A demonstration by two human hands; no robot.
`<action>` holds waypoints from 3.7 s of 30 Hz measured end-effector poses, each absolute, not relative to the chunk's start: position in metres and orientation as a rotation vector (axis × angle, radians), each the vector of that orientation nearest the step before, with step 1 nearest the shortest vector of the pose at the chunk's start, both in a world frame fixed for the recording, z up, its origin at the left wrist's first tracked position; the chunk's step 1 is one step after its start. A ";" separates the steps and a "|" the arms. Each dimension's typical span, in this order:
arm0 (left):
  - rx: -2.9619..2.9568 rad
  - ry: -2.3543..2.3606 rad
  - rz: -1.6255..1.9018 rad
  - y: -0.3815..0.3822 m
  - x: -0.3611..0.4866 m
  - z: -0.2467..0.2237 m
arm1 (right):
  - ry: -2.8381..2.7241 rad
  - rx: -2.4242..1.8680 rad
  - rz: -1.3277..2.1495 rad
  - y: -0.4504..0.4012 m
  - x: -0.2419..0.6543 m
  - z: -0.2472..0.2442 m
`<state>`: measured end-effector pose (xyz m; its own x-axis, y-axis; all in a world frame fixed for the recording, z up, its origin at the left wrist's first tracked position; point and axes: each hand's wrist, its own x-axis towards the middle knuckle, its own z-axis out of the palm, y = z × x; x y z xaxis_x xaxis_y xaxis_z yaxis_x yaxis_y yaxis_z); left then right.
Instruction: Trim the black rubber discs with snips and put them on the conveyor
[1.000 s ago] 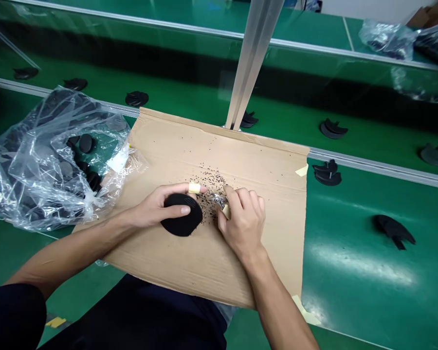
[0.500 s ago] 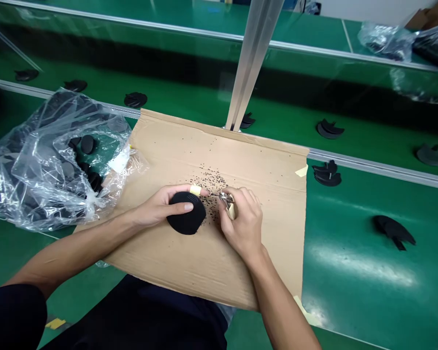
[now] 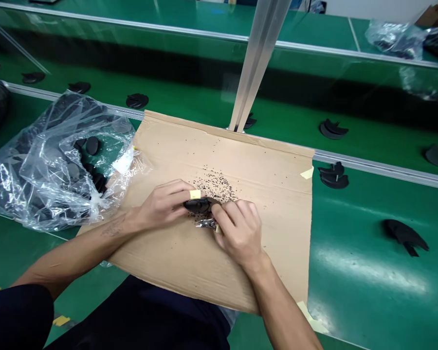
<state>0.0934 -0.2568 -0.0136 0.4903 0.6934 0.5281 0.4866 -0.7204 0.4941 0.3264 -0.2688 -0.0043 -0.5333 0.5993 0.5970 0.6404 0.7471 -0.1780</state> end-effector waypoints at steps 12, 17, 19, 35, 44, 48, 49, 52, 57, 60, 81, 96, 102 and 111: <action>2.096 0.859 1.031 -0.258 0.098 -0.013 | -2.168 -1.078 0.155 -0.259 0.333 -0.003; 2.005 0.820 1.010 -0.262 0.101 -0.009 | -2.327 -1.065 0.117 -0.259 0.334 -0.008; 2.007 0.823 1.006 -0.262 0.101 -0.009 | -2.352 -1.062 0.112 -0.261 0.334 -0.008; 2.179 0.760 1.130 -0.260 0.101 -0.017 | -2.364 -1.067 -0.038 -0.263 0.332 -0.006; 2.335 0.678 1.115 -0.260 0.100 -0.017 | -2.405 -1.048 0.005 -0.264 0.334 -0.006; 2.336 0.681 1.108 -0.260 0.100 -0.017 | -2.400 -1.064 0.019 -0.264 0.334 -0.007; 2.333 0.687 1.111 -0.260 0.100 -0.018 | -2.392 -1.073 0.027 -0.264 0.334 -0.008; 2.320 0.724 1.134 -0.260 0.101 -0.019 | -2.374 -1.107 0.014 -0.263 0.333 -0.009; 2.333 0.784 1.106 -0.260 0.101 -0.020 | -2.383 -1.146 -0.036 -0.262 0.334 -0.009; 2.356 0.769 1.099 -0.260 0.100 -0.020 | -2.384 -1.168 -0.049 -0.261 0.334 -0.009; 2.539 0.848 0.907 -0.265 0.100 -0.016 | -2.434 -1.246 -0.281 -0.262 0.330 -0.007; 2.334 0.881 0.989 -0.261 0.099 -0.013 | -2.126 -1.266 0.175 -0.260 0.334 -0.010; 2.367 0.892 1.060 -0.260 0.101 -0.014 | -2.110 -0.936 0.345 -0.262 0.330 -0.002; 2.215 0.810 1.071 -0.255 0.099 -0.012 | -2.182 -0.903 0.026 -0.265 0.329 -0.007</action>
<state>0.0992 -0.2552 -0.0119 0.5021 0.7118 0.4911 0.2789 -0.6708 0.6872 0.3289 -0.2648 -0.0067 -0.4610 0.6124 0.6422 0.5969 0.7495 -0.2862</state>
